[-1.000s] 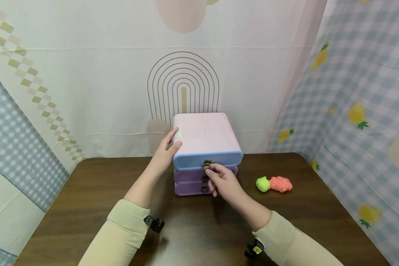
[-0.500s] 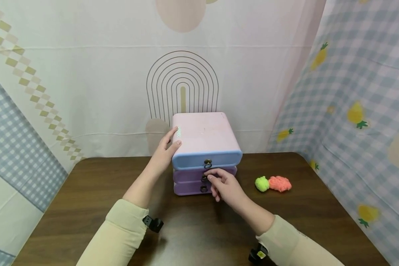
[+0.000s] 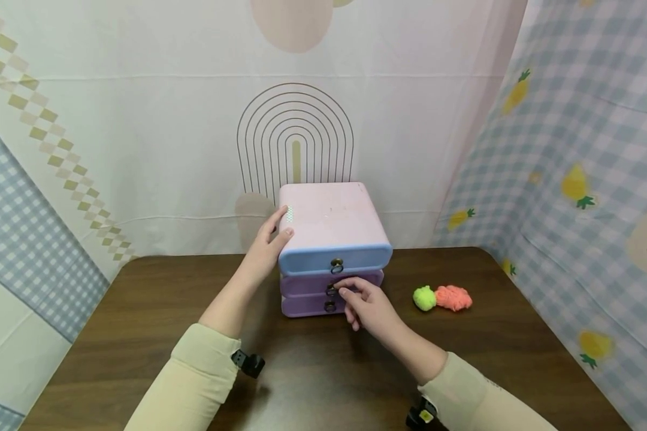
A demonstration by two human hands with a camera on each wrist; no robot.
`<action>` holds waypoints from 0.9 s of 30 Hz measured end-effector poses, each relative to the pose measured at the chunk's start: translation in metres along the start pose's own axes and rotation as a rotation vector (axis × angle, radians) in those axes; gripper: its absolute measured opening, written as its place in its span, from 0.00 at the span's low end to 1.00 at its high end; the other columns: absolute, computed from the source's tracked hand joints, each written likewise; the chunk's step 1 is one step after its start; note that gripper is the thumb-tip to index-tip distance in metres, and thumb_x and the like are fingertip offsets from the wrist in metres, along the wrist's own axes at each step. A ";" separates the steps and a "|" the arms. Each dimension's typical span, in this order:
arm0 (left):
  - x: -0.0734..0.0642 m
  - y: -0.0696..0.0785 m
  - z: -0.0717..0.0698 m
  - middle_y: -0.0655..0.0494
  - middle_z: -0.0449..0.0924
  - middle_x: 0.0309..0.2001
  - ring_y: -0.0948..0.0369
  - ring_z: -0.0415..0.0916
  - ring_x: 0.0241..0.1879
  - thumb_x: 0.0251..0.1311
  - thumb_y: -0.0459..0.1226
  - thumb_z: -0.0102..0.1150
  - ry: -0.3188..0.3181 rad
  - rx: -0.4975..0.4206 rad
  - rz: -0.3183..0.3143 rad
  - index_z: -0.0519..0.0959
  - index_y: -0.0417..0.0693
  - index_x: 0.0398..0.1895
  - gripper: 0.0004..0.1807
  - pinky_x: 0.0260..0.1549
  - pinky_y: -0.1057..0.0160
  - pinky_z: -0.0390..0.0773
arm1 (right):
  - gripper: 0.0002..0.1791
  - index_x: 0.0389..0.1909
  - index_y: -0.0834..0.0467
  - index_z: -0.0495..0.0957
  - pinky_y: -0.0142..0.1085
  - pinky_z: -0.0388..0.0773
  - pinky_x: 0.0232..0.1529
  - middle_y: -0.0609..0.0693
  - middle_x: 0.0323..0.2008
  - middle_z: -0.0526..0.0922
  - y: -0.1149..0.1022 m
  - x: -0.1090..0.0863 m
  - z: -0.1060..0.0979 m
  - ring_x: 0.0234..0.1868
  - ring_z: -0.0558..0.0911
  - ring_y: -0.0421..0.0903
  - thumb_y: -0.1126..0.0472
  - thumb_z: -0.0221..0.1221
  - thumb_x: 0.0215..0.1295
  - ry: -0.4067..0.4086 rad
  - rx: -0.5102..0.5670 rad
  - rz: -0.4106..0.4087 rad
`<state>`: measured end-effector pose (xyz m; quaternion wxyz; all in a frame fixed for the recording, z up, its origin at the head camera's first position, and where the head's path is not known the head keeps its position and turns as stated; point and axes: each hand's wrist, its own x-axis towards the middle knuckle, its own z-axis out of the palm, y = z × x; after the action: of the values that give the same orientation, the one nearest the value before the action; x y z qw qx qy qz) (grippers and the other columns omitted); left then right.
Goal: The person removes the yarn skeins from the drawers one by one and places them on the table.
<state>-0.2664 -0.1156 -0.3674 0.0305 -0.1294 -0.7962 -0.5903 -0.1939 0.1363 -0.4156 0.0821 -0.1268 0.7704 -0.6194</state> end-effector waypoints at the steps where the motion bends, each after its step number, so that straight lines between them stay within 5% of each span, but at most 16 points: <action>1: 0.000 -0.001 0.000 0.45 0.42 0.78 0.46 0.45 0.75 0.71 0.51 0.47 0.001 0.000 -0.002 0.54 0.64 0.79 0.34 0.68 0.38 0.51 | 0.14 0.54 0.61 0.77 0.39 0.75 0.17 0.50 0.13 0.72 0.001 0.000 0.000 0.12 0.70 0.43 0.59 0.51 0.76 -0.001 -0.002 0.001; 7: -0.001 -0.004 -0.001 0.45 0.43 0.78 0.47 0.45 0.75 0.72 0.52 0.48 0.007 -0.011 0.010 0.54 0.64 0.78 0.34 0.68 0.40 0.54 | 0.13 0.54 0.60 0.77 0.48 0.77 0.18 0.50 0.13 0.72 0.010 -0.003 0.000 0.11 0.70 0.44 0.60 0.52 0.76 -0.006 -0.022 0.023; 27: 0.000 -0.001 0.002 0.44 0.42 0.78 0.46 0.45 0.75 0.72 0.51 0.48 0.003 -0.011 0.011 0.54 0.63 0.78 0.33 0.68 0.39 0.53 | 0.17 0.60 0.62 0.73 0.35 0.73 0.16 0.50 0.14 0.75 0.028 -0.005 -0.002 0.11 0.71 0.42 0.59 0.54 0.75 -0.005 0.003 -0.005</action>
<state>-0.2667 -0.1144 -0.3687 0.0341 -0.1329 -0.7921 -0.5948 -0.1927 0.1449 -0.4430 0.0827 -0.1304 0.7689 -0.6204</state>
